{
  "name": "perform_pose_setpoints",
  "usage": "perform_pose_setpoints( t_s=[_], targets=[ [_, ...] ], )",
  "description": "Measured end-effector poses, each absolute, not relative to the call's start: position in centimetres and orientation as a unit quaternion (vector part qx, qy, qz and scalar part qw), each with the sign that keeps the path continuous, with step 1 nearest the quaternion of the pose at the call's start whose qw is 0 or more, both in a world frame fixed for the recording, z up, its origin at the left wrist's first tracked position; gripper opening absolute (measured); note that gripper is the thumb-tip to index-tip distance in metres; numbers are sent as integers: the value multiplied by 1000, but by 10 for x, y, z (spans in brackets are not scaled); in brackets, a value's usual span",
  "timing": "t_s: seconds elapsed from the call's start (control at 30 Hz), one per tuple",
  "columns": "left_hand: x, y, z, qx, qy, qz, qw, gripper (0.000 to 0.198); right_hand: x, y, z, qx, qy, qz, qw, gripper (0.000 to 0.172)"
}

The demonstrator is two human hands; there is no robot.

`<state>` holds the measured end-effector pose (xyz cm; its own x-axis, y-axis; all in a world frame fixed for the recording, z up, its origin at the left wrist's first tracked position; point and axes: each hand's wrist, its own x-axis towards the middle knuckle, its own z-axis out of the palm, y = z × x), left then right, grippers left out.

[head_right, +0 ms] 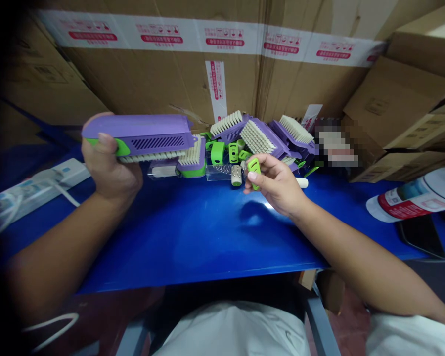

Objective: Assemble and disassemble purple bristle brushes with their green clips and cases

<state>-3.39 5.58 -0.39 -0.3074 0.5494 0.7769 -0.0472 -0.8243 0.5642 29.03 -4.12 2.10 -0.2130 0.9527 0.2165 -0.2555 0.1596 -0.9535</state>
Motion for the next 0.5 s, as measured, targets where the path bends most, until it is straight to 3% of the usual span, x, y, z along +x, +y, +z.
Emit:
perform_pose_setpoints(
  t_s=[0.3,0.5],
  targets=[
    [-32,55,-4,553,215,779,205,53,295,-41,19,-349,-656,428,515,17],
    [-35,56,-5,570,212,767,201,57,302,-33,10,-371,-778,201,465,16]
  ],
)
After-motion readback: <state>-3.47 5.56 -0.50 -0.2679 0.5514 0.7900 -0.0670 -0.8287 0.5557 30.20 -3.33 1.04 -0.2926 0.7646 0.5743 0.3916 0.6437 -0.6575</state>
